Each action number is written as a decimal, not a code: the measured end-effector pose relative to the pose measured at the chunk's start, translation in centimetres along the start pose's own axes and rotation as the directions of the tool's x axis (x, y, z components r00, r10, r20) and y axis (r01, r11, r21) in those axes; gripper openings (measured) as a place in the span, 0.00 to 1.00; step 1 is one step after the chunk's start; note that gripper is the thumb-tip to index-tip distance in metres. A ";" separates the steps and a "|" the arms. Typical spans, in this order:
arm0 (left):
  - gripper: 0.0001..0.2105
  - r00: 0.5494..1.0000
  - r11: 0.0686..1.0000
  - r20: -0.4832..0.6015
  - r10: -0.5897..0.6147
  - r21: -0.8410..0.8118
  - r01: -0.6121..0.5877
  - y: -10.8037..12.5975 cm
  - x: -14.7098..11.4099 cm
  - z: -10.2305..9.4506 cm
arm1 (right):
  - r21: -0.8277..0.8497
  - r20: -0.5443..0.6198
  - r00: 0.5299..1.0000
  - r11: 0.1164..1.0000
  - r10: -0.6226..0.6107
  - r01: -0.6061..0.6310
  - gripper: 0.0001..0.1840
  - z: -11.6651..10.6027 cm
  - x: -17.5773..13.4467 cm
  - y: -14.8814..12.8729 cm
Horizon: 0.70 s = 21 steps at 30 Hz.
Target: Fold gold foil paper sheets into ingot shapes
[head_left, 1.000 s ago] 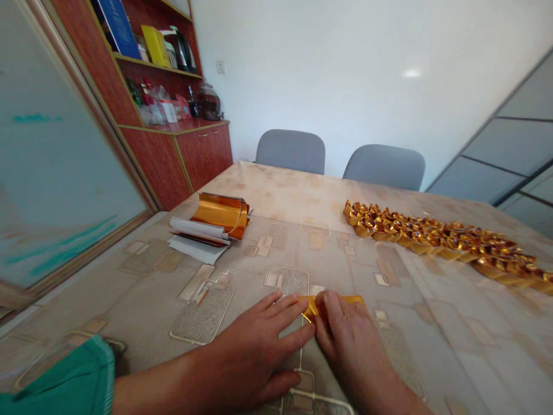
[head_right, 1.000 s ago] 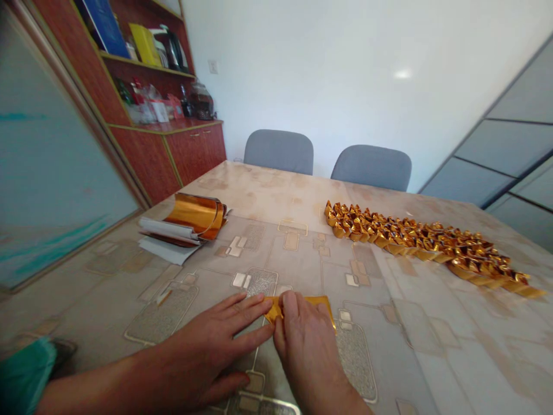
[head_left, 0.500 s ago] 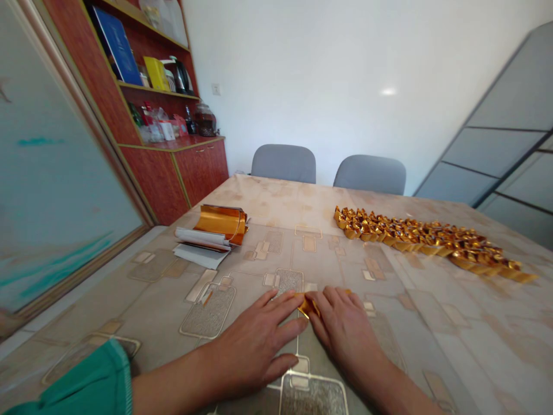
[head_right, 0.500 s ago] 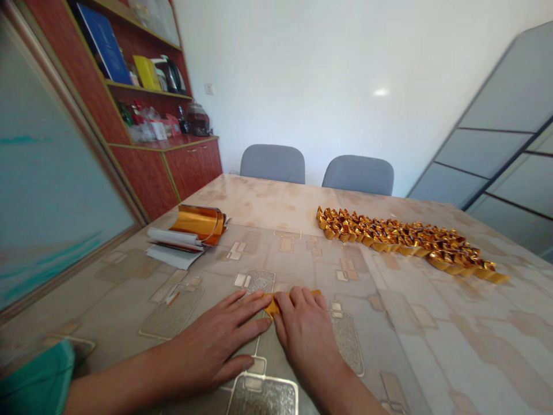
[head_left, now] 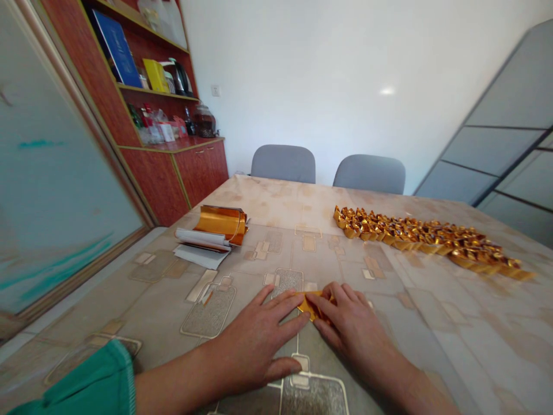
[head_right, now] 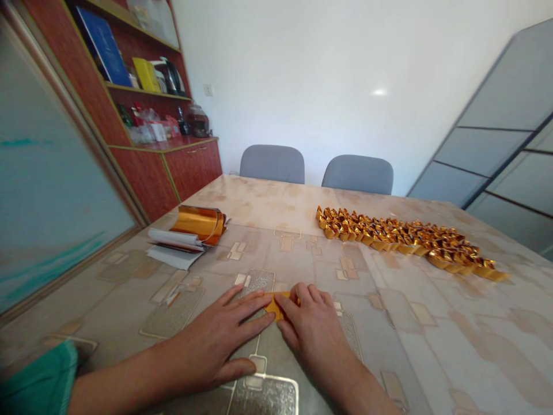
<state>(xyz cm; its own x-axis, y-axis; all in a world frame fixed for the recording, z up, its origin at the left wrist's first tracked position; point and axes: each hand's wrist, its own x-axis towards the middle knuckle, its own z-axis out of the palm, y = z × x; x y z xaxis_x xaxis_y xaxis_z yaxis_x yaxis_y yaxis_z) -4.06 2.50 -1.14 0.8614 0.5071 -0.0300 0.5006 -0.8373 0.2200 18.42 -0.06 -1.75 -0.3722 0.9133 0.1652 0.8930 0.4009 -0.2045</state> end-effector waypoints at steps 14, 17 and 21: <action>0.14 0.957 0.995 -0.271 0.104 0.032 -0.099 -2.2 0.1 -0.1 | 0.231 0.093 0.987 0.967 -0.130 0.105 0.08 -1.5 -0.2 -1.1; 0.14 0.958 0.992 -0.259 0.125 0.019 -0.125 -2.4 0.2 -0.2 | 0.236 0.092 0.985 0.964 -0.144 0.119 0.09 -1.4 -0.4 -1.3; 0.14 0.965 0.995 -0.242 0.099 0.005 -0.101 -2.4 0.0 -0.2 | 0.157 0.004 0.982 0.970 -0.186 0.183 0.11 -0.7 -0.3 -1.3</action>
<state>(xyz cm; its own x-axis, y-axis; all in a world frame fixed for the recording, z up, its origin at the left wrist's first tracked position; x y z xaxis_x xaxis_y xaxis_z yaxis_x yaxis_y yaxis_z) -5.32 4.54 -1.44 0.8601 0.4558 0.2289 0.4115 -0.8853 0.2168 17.59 -0.91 -0.86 -0.5332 0.8229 0.1963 0.7584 0.5678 -0.3200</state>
